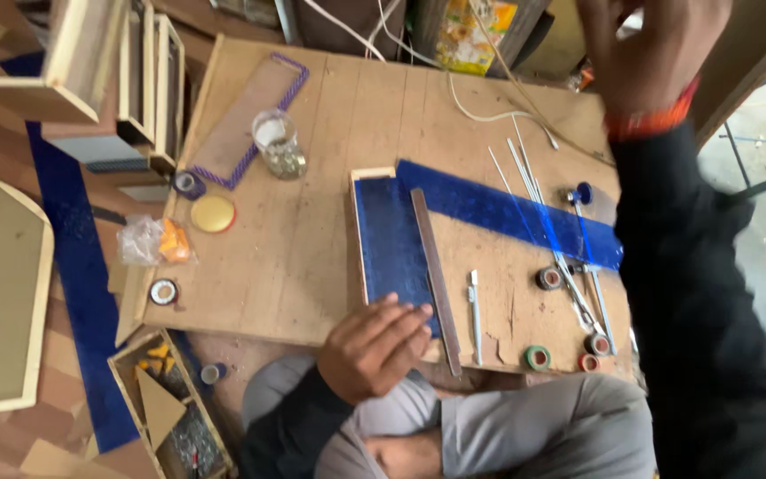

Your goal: The person applies black tape to the edges of a mirror frame and then uses a ruler and marker to measure and mark a blue decorative strip. The person handles the mirror frame, tape, ruler, and marker while sitting on the floor.

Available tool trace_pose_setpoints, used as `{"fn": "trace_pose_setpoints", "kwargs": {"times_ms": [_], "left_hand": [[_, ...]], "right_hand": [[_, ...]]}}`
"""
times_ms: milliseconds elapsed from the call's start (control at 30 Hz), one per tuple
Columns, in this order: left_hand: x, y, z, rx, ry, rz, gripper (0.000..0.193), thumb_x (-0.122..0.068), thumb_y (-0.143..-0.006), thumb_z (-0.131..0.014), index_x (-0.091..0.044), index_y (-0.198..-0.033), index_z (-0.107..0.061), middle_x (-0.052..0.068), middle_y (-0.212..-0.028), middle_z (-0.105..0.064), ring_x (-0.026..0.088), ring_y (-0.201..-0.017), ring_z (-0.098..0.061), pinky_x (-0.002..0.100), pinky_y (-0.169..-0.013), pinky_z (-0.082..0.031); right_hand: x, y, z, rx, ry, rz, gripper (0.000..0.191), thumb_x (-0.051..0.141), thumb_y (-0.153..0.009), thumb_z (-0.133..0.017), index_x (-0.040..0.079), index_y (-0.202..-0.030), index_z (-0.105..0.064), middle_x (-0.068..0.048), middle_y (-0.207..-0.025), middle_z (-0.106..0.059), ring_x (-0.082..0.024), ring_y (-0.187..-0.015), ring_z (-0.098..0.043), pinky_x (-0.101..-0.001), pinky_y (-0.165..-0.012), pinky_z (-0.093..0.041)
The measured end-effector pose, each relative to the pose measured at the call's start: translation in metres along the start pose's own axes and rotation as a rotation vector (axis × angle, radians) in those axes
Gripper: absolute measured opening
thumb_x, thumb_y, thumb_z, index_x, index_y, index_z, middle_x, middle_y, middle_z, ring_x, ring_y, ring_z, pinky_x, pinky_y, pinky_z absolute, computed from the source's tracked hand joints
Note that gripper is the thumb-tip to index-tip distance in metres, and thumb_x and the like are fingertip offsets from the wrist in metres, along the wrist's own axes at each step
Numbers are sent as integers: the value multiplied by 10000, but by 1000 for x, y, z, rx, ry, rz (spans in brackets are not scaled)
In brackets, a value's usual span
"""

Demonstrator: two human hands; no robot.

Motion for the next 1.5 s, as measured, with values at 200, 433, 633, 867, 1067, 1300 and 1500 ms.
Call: {"fn": "trace_pose_setpoints", "kwargs": {"times_ms": [200, 433, 633, 867, 1067, 1300, 1500], "left_hand": [[2, 25, -4, -50, 49, 103, 185, -208, -950, -780, -56, -1021, -701, 81, -1189, -733, 248, -1102, -707, 422, -983, -597], [-11, 41, -26, 31, 74, 204, 227, -221, -927, -793, -82, -1063, -675, 51, -1216, -709, 243, -1171, -687, 457, -1091, -544], [31, 58, -7, -410, 560, 889, 692, -357, -949, -754, -47, -1474, -428, 130, -1403, -532, 222, -1255, -591, 379, -1012, -557], [45, 91, -73, -385, 1190, 1357, 363, -182, -909, -780, -9, -1198, -643, 38, -1019, -698, 135, -854, -658, 308, -752, -566], [20, 114, -66, -418, 1070, 1284, 163, -130, -984, -739, -34, -1108, -692, -9, -1016, -690, 78, -890, -621, 239, -829, -506], [12, 131, -72, -525, 1167, 1392, 156, -153, -988, -705, -56, -1109, -686, -6, -1012, -693, 101, -875, -633, 272, -796, -515], [8, 119, -77, -415, 1037, 1349, 263, -183, -961, -730, -15, -1158, -685, 13, -1061, -718, 101, -960, -663, 262, -896, -531]], "right_hand": [[146, 168, -28, 499, -1161, -1059, 475, 158, -999, -642, -4, -1422, -500, -119, -1175, -716, -154, -961, -716, -279, -814, -595], [224, 248, -57, 266, -1693, -1734, 494, 8, -937, -662, -54, -1391, -477, -81, -1013, -702, -139, -925, -682, -284, -798, -560], [241, 266, -2, 414, -1616, -1550, 495, -76, -912, -678, -30, -1377, -514, -70, -979, -689, -125, -873, -666, -270, -748, -556], [292, 301, 63, 584, -1693, -1536, 418, -7, -936, -728, -12, -1319, -559, -62, -986, -717, -137, -822, -678, -286, -707, -550], [163, 345, 103, 613, -817, -1048, 326, -5, -936, -653, 19, -1261, -664, -49, -1146, -752, -109, -1030, -698, -304, -855, -565], [5, 402, 94, 887, 82, -881, 274, 148, -846, -764, 132, -1118, -737, -124, -1021, -753, -355, -914, -695, -465, -741, -542], [-2, 418, 62, 1001, 172, -953, 355, 221, -809, -780, 200, -1153, -698, -75, -974, -758, -319, -879, -714, -479, -703, -544]]}}
Point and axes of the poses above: each hand's wrist, its own y-axis away from the middle knuckle, its own z-axis out of the back of the hand, x = y × z, the point moved 6 cm from there along -y, towards the middle knuckle
